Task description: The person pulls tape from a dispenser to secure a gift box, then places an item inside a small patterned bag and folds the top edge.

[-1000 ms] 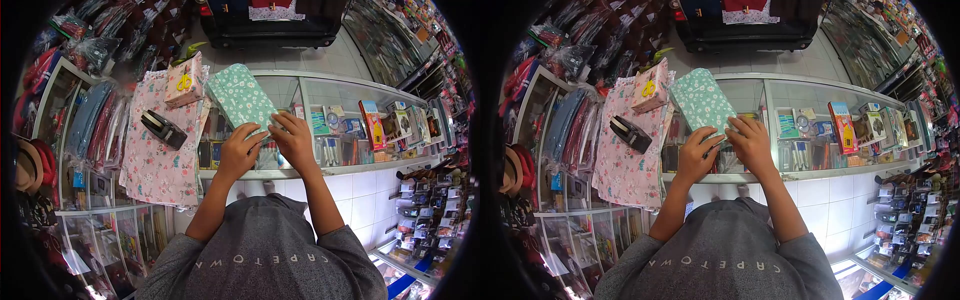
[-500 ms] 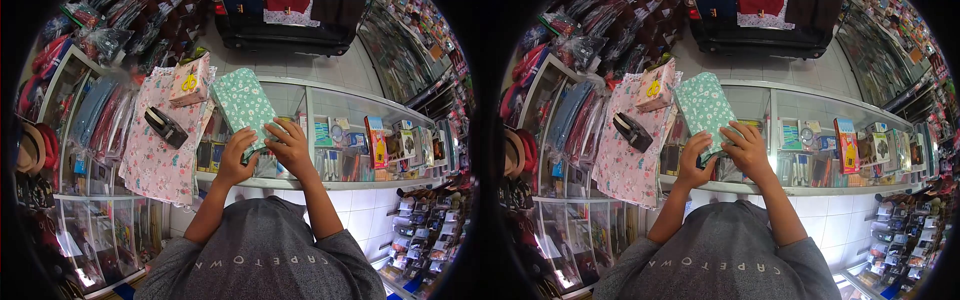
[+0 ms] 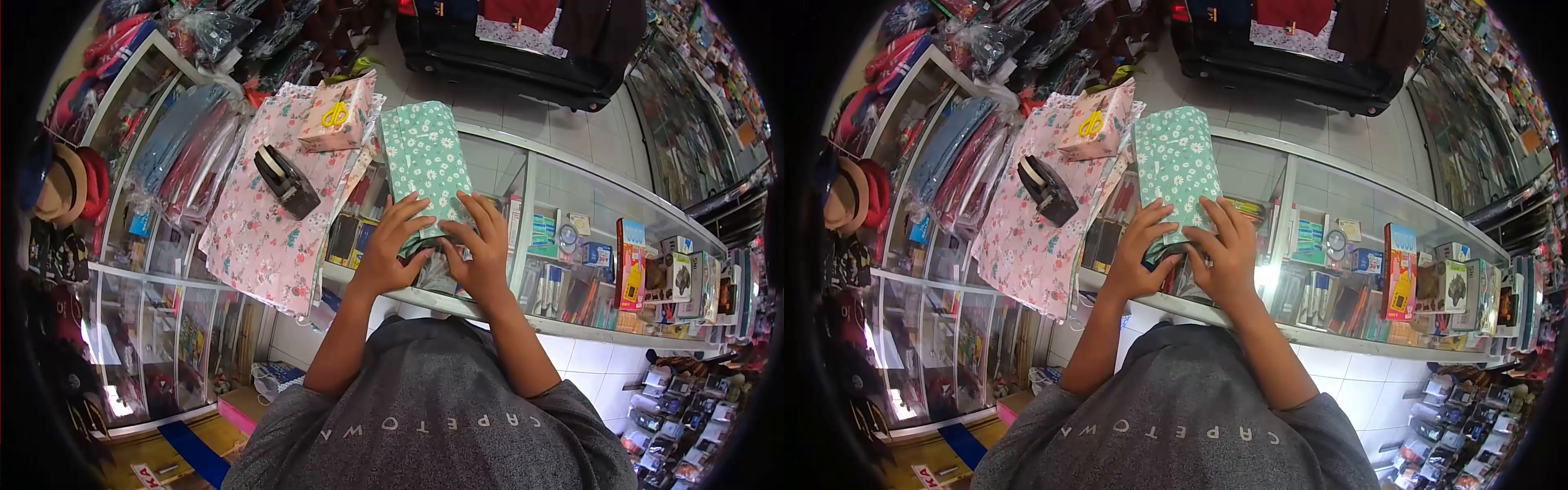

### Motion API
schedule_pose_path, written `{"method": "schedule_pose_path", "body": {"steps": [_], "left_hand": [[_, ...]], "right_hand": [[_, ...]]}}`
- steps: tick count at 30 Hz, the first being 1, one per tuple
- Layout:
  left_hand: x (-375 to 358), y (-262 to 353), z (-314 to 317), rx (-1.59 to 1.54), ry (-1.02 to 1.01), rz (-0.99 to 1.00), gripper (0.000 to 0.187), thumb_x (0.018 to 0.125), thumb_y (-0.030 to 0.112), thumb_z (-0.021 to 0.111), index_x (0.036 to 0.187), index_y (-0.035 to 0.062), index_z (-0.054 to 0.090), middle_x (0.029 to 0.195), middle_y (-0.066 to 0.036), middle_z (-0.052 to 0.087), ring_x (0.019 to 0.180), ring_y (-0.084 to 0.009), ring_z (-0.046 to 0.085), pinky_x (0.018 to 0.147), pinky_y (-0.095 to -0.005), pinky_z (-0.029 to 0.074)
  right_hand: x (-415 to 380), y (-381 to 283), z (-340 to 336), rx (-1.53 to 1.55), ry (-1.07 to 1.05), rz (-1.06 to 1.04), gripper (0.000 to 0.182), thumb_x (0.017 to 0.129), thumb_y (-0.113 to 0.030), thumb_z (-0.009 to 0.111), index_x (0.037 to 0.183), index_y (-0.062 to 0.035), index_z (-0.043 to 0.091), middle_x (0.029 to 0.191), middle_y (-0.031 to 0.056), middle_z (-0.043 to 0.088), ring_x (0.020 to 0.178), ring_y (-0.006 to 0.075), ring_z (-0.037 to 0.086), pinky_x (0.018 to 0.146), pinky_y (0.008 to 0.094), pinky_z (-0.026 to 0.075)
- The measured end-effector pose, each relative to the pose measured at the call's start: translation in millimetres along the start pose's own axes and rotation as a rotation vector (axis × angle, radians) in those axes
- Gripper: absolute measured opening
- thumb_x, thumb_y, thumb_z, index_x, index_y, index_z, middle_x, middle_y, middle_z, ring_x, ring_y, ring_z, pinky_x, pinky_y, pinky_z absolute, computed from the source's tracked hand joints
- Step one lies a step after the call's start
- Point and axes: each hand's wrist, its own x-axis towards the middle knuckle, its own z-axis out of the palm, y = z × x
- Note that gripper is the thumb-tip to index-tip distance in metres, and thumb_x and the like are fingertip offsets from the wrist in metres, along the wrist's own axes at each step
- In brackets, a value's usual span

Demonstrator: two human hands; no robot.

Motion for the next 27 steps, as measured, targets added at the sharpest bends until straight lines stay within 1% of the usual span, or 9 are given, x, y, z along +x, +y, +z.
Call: {"method": "schedule_pose_path", "body": {"steps": [2, 6, 10, 15, 16, 21, 25, 26, 27], "left_hand": [[0.1, -2.2, 1.3, -0.015, 0.019, -0.031, 0.060, 0.077, 0.001, 0.080, 0.134, 0.0088, 0.060, 0.149, -0.016, 0.055, 0.148, -0.0384, 0.044, 0.123, -0.0532, 0.031], [1.8, -0.5, 0.4, -0.119, 0.057, -0.087, 0.062, 0.076, -0.004, 0.078, 0.134, 0.0079, 0.059, 0.152, -0.017, 0.053, 0.150, -0.0380, 0.042, 0.123, -0.0474, 0.033], [2.9, 1.4, -0.6, -0.140, 0.050, -0.100, 0.069, 0.075, -0.009, 0.076, 0.139, 0.0078, 0.057, 0.154, -0.015, 0.051, 0.151, -0.0370, 0.040, 0.126, -0.0487, 0.029], [3.8, 2.2, -6.2, -0.103, -0.002, -0.027, 0.074, 0.072, 0.007, 0.086, 0.140, 0.0073, 0.056, 0.156, -0.018, 0.049, 0.153, -0.0402, 0.036, 0.124, -0.0508, 0.029], [3.1, 0.8, -7.6, -0.110, -0.024, -0.005, 0.074, 0.076, 0.014, 0.085, 0.143, 0.0076, 0.053, 0.157, -0.020, 0.048, 0.153, -0.0415, 0.035, 0.124, -0.0524, 0.027], [-5.4, 6.2, -15.3, -0.119, 0.083, 0.002, 0.064, 0.085, 0.013, 0.076, 0.143, 0.0028, 0.052, 0.156, -0.023, 0.047, 0.151, -0.0417, 0.037, 0.124, -0.0510, 0.028], [-25.4, 8.5, -35.0, -0.107, 0.258, -0.084, 0.054, 0.090, 0.005, 0.068, 0.141, -0.0019, 0.051, 0.155, -0.023, 0.046, 0.149, -0.0371, 0.041, 0.122, -0.0470, 0.032], [-27.9, 10.4, -45.3, -0.101, 0.272, -0.101, 0.052, 0.091, 0.000, 0.063, 0.141, -0.0025, 0.050, 0.153, -0.023, 0.047, 0.147, -0.0330, 0.044, 0.121, -0.0440, 0.035], [-30.3, 13.9, -56.1, -0.127, 0.307, -0.150, 0.052, 0.091, -0.001, 0.062, 0.141, -0.0024, 0.050, 0.151, -0.021, 0.048, 0.145, -0.0316, 0.045, 0.121, -0.0436, 0.035]], "right_hand": [[-1.1, -3.0, -3.0, 0.038, -0.048, 0.053, 0.052, 0.073, -0.005, 0.080, 0.124, -0.0066, 0.067, 0.148, 0.0179, 0.056, 0.139, 0.0416, 0.050, 0.110, 0.0518, 0.041], [-4.4, 0.9, 0.4, 0.116, -0.084, 0.088, 0.061, 0.072, -0.003, 0.079, 0.131, -0.0050, 0.063, 0.148, 0.0199, 0.055, 0.142, 0.0439, 0.047, 0.115, 0.0530, 0.038], [-4.4, -0.2, -2.8, 0.100, -0.067, 0.097, 0.061, 0.072, -0.005, 0.078, 0.131, -0.0045, 0.063, 0.148, 0.0205, 0.056, 0.142, 0.0438, 0.047, 0.115, 0.0533, 0.038], [-7.2, 3.6, -1.3, 0.121, -0.026, 0.076, 0.056, 0.073, -0.009, 0.074, 0.128, -0.0042, 0.063, 0.145, 0.0201, 0.057, 0.141, 0.0440, 0.048, 0.115, 0.0539, 0.036], [-7.5, 4.1, -1.6, 0.121, -0.025, 0.074, 0.056, 0.073, -0.009, 0.074, 0.128, -0.0042, 0.063, 0.145, 0.0201, 0.057, 0.141, 0.0440, 0.048, 0.115, 0.0539, 0.036], [-3.9, -2.9, -7.7, 0.054, 0.031, 0.017, 0.050, 0.073, -0.006, 0.073, 0.122, -0.0039, 0.065, 0.137, 0.0183, 0.062, 0.136, 0.0427, 0.051, 0.112, 0.0534, 0.039], [12.6, -38.8, -10.8, 0.224, 0.111, -0.015, 0.036, 0.074, 0.001, 0.070, 0.110, -0.0016, 0.069, 0.114, 0.0159, 0.069, 0.108, 0.0395, 0.063, 0.096, 0.0457, 0.050], [23.3, -51.2, -7.0, 0.295, 0.117, -0.049, 0.027, 0.077, 0.002, 0.071, 0.104, -0.0007, 0.070, 0.100, 0.0144, 0.070, 0.092, 0.0325, 0.066, 0.081, 0.0394, 0.054], [30.3, -63.8, -0.6, 0.303, 0.110, -0.050, 0.027, 0.077, 0.002, 0.071, 0.104, -0.0007, 0.070, 0.100, 0.0144, 0.070, 0.092, 0.0325, 0.066, 0.081, 0.0394, 0.054]]}}
